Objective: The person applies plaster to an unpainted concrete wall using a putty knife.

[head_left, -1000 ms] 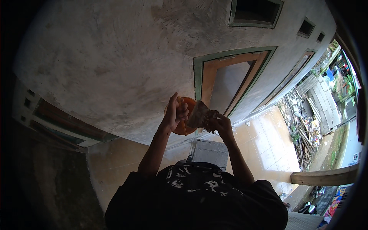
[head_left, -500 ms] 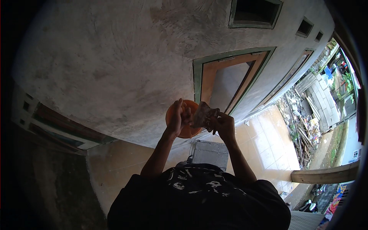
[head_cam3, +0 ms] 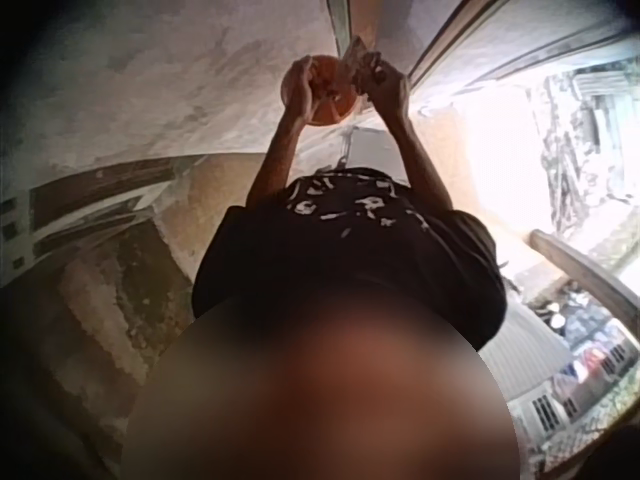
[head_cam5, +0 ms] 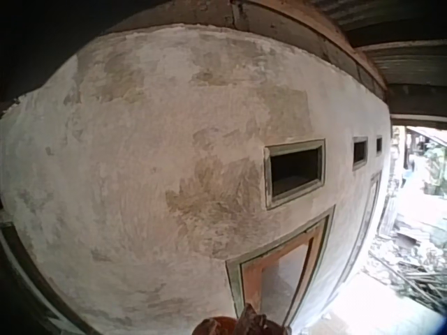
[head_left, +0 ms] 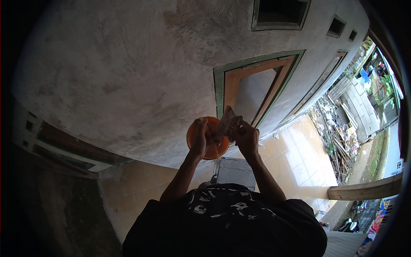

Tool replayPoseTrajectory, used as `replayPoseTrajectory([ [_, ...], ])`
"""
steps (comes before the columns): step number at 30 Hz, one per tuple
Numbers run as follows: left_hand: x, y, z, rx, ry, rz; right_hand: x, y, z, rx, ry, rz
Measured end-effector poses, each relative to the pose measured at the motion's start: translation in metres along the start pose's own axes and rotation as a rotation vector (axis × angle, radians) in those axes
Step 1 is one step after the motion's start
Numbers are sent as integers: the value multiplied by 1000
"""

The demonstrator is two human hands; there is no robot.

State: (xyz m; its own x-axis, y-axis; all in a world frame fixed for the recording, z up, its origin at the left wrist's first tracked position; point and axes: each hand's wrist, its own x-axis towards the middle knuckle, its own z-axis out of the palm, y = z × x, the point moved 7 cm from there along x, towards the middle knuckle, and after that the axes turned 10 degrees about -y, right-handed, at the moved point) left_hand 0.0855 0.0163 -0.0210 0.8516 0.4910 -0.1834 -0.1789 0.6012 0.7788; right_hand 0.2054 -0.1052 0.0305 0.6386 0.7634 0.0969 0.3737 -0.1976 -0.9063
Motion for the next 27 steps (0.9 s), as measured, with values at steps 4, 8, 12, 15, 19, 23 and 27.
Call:
replayPoseTrajectory([
  [4,-3,5,12,51,-78,44,1,-17,4,-47,-5,-39],
  [8,-3,6,12,25,-104,34,5,-16,11,-61,-14,-121],
  [12,-5,6,8,19,-70,39,3,-12,20,-44,-28,-134],
  [15,-5,9,10,36,-64,84,0,-10,22,-150,13,-240],
  [19,-1,1,7,10,-95,87,3,-17,21,-136,28,-193],
  [23,4,-5,2,-15,-77,88,10,-16,23,-110,70,-166],
  [27,3,-5,4,54,-146,101,13,-20,22,-156,58,-174],
])
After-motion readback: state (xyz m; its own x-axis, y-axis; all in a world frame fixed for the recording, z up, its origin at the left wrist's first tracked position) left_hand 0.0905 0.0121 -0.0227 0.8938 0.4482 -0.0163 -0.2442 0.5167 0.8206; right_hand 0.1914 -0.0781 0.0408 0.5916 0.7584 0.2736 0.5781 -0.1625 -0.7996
